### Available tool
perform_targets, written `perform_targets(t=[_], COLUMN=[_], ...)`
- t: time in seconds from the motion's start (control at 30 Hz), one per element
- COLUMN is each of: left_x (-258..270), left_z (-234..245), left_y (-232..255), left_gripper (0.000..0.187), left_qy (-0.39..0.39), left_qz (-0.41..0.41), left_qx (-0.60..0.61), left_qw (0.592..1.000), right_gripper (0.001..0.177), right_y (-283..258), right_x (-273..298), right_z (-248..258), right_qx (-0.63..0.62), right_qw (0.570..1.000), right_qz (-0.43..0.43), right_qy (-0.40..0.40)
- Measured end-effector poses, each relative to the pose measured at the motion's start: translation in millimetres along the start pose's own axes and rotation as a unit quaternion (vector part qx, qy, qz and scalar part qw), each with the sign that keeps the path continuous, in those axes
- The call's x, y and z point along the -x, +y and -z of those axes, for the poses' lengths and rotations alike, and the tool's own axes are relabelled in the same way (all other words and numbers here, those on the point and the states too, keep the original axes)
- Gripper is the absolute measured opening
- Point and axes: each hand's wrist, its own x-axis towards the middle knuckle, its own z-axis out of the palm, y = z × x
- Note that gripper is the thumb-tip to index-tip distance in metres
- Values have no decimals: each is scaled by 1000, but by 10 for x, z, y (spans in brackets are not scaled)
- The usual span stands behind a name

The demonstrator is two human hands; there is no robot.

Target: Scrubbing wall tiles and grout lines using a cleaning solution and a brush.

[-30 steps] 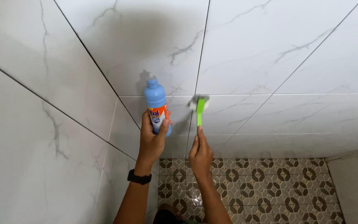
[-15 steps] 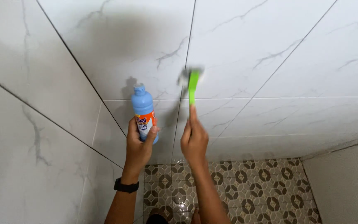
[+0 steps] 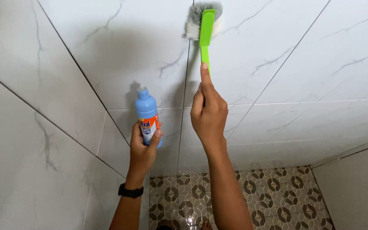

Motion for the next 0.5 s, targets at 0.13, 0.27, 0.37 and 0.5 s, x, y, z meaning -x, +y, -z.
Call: perform_targets(t=[0.13,0.27,0.37,0.5], left_x=[-26,-5,-34,2], left_z=[20,41,34,20], left_y=[-12,-94,-138,-165], left_gripper=[50,48,49,50], left_qy=[-1,-2,-3,-15], left_qz=[18,1,0,5], left_qx=[-36,19,21,-11], left_qw=[999,1000,1000,1000], right_gripper=[54,52,53,53], right_y=[315,801,877,528], right_x=[639,1866,1930,943], right_z=[-215,-505,-530,-293], right_qx=[19,13,12,-1], right_qw=[996,984,978,995], right_qz=[-81,-158,-175,-79], right_qy=[-32,-79,-116,-58])
